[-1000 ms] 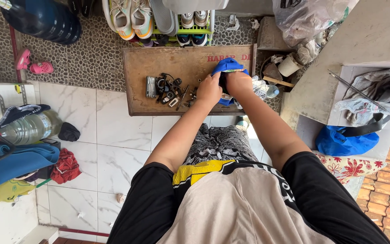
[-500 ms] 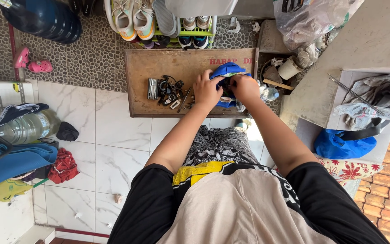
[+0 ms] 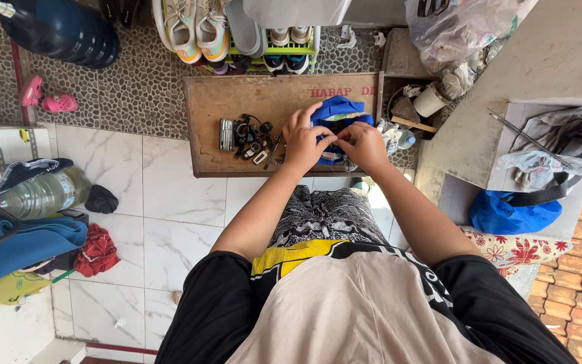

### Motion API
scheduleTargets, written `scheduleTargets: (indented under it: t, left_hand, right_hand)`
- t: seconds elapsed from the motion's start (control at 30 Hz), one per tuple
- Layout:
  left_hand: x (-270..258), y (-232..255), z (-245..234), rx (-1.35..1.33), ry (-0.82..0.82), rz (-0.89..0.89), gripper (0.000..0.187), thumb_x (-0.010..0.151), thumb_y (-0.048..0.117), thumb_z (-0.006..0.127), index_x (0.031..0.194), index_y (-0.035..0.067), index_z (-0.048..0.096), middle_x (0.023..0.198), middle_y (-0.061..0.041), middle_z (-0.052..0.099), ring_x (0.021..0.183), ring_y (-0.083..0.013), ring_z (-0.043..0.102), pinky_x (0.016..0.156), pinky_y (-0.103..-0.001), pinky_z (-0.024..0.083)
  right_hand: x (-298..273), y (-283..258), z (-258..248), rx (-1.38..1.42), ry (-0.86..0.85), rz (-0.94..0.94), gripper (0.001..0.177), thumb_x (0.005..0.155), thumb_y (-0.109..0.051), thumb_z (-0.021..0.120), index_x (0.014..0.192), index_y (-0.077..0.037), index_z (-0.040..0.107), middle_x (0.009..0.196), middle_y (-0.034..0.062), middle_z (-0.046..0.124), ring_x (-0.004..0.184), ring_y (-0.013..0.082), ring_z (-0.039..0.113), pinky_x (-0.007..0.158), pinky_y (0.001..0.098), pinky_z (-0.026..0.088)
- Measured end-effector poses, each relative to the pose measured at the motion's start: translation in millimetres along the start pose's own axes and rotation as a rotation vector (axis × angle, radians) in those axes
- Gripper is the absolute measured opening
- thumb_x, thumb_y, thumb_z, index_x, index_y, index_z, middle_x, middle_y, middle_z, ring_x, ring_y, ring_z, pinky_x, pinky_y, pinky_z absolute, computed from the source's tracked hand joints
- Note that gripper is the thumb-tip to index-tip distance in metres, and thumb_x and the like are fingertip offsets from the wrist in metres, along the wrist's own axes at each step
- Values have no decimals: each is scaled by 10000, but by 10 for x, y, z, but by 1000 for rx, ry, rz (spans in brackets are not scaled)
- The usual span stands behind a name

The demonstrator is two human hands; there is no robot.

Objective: The recorder organizes various small metal mechanical parts, possibly from a bicycle, into pouches and boxes.

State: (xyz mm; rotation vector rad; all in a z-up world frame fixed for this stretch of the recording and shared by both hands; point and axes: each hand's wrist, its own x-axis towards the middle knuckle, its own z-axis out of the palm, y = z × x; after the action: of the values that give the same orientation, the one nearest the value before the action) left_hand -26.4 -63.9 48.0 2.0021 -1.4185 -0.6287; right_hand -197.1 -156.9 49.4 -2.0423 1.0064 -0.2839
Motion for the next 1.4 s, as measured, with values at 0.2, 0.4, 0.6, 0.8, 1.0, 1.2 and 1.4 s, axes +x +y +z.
scheduleTargets:
  t: [0.2, 0.4, 0.6, 0.8, 1.0, 1.2, 1.4]
  left_hand:
    - [-63, -547, 106, 72, 417, -160, 218, 870, 385, 813, 810, 192, 731, 1492, -23, 500, 1397, -370, 393, 1178, -590, 232]
    - [-298, -726, -189, 288, 217, -410, 201, 858, 405, 740, 915, 219, 693, 1521, -101, 442, 1376, -406, 364, 1066, -577, 280]
    - [-171, -522, 103, 142, 302, -46, 301, 948, 435, 695, 1171, 236, 666, 1489, -88, 451, 1373, -387, 409, 1169, -560, 287]
    - [-213, 40, -27, 55, 252, 75, 251, 937, 407, 685, 1137, 256, 673, 1478, -52, 476, 1361, -374, 430, 1146, -534, 306]
    - [-263, -33, -31, 60, 275, 34, 193, 929, 341, 709, 1095, 248, 680, 1458, -42, 486, 1349, -368, 432, 1155, -536, 290]
    - [-275, -18, -9, 69, 263, 6, 131, 908, 307, 724, 1024, 250, 701, 1426, -26, 501, 1342, -355, 440, 1143, -523, 295]
    - [-235, 30, 71, 125, 222, 21, 104, 874, 321, 750, 963, 267, 748, 1408, -13, 503, 1339, -336, 425, 1137, -528, 290]
  right_hand:
    - [128, 41, 8, -448, -165, 199, 370, 899, -348, 738, 1231, -185, 726, 960, 147, 722, 877, 351, 704, 726, 471, 569]
    - [204, 198, 123, -573, -253, 142, 365, 891, -194, 653, 1247, -244, 722, 1011, 118, 739, 918, 348, 708, 747, 475, 578]
    - [320, 299, 289, -557, -185, 184, 198, 926, -305, 679, 1074, -228, 785, 972, 126, 742, 896, 350, 708, 747, 475, 571]
    - [423, 550, 502, -585, -102, 210, 170, 891, -314, 705, 927, -175, 795, 940, 119, 745, 865, 330, 720, 742, 455, 576]
    - [275, 512, 370, -424, 42, 107, 160, 863, -262, 742, 949, -140, 800, 879, 153, 735, 796, 360, 706, 693, 469, 554]
    - [112, 396, 155, -97, 73, 161, 152, 879, -201, 787, 964, -76, 790, 771, 134, 738, 644, 263, 702, 618, 375, 543]
    - [15, 434, -12, 229, 43, 295, 126, 947, -129, 762, 990, -11, 767, 696, 51, 678, 591, 65, 542, 533, 253, 420]
